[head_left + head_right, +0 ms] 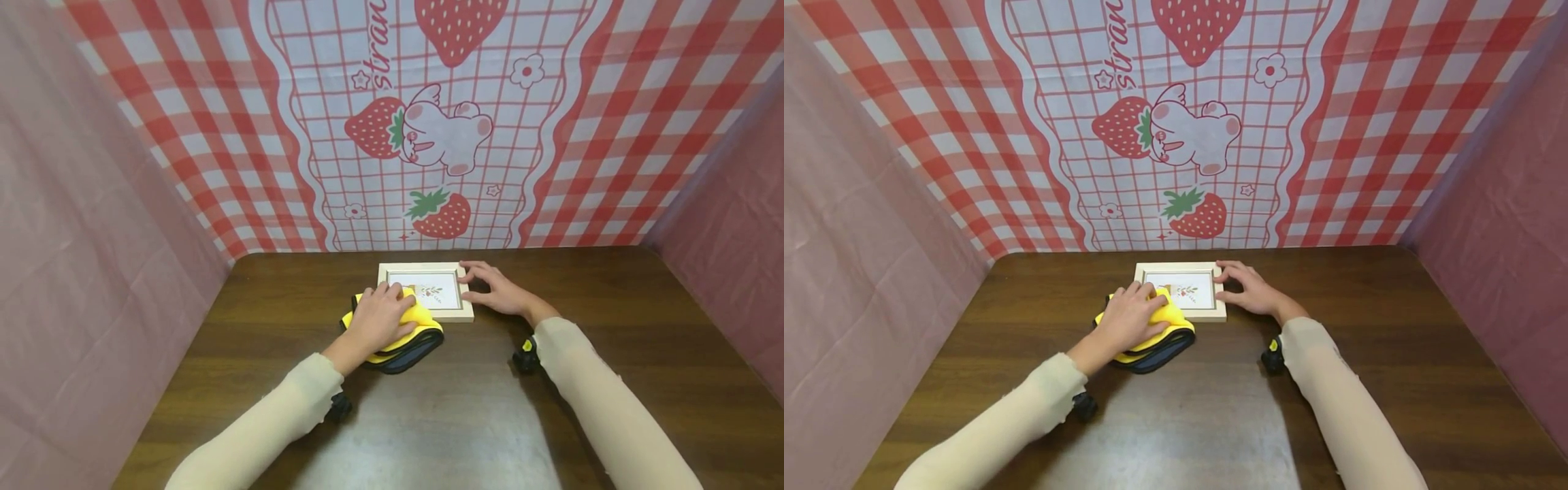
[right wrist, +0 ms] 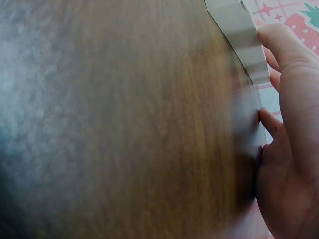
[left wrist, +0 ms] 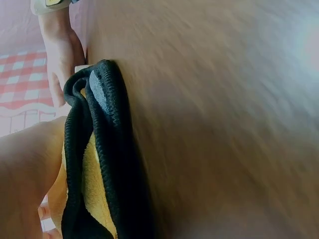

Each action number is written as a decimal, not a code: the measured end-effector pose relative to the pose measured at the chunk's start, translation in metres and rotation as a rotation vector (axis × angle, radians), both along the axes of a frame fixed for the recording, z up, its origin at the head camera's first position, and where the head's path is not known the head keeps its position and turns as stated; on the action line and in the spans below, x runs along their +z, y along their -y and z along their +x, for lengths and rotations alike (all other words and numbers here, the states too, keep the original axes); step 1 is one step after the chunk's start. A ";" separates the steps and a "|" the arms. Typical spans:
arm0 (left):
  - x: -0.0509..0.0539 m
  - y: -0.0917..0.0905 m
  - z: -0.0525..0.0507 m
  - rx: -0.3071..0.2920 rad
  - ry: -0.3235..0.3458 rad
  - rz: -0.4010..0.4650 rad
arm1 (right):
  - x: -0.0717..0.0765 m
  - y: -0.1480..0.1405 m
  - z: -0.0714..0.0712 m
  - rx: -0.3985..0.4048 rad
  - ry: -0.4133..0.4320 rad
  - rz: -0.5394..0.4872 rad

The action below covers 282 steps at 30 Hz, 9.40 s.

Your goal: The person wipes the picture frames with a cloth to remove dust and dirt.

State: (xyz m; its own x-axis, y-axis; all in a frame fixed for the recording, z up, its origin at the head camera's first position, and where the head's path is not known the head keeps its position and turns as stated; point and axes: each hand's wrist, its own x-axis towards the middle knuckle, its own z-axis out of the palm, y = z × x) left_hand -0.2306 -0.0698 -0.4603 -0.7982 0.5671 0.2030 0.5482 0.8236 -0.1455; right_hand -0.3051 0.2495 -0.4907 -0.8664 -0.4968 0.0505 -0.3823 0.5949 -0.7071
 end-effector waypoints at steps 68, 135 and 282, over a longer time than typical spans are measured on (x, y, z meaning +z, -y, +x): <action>0.001 -0.070 -0.004 -0.049 -0.007 -0.106 | 0.002 0.003 0.003 0.013 -0.028 0.014; -0.013 0.018 0.000 -0.031 -0.077 0.036 | -0.003 -0.002 0.003 0.017 -0.047 -0.031; -0.011 0.081 -0.044 -0.136 0.161 0.240 | 0.000 0.002 0.003 0.016 -0.045 -0.010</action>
State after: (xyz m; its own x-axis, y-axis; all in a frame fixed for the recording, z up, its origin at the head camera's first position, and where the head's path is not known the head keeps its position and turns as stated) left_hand -0.2748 -0.1507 -0.4711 -0.7513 0.6219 0.2208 0.6556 0.7417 0.1415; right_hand -0.3023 0.2476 -0.4908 -0.8549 -0.5101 0.0945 -0.4234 0.5810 -0.6951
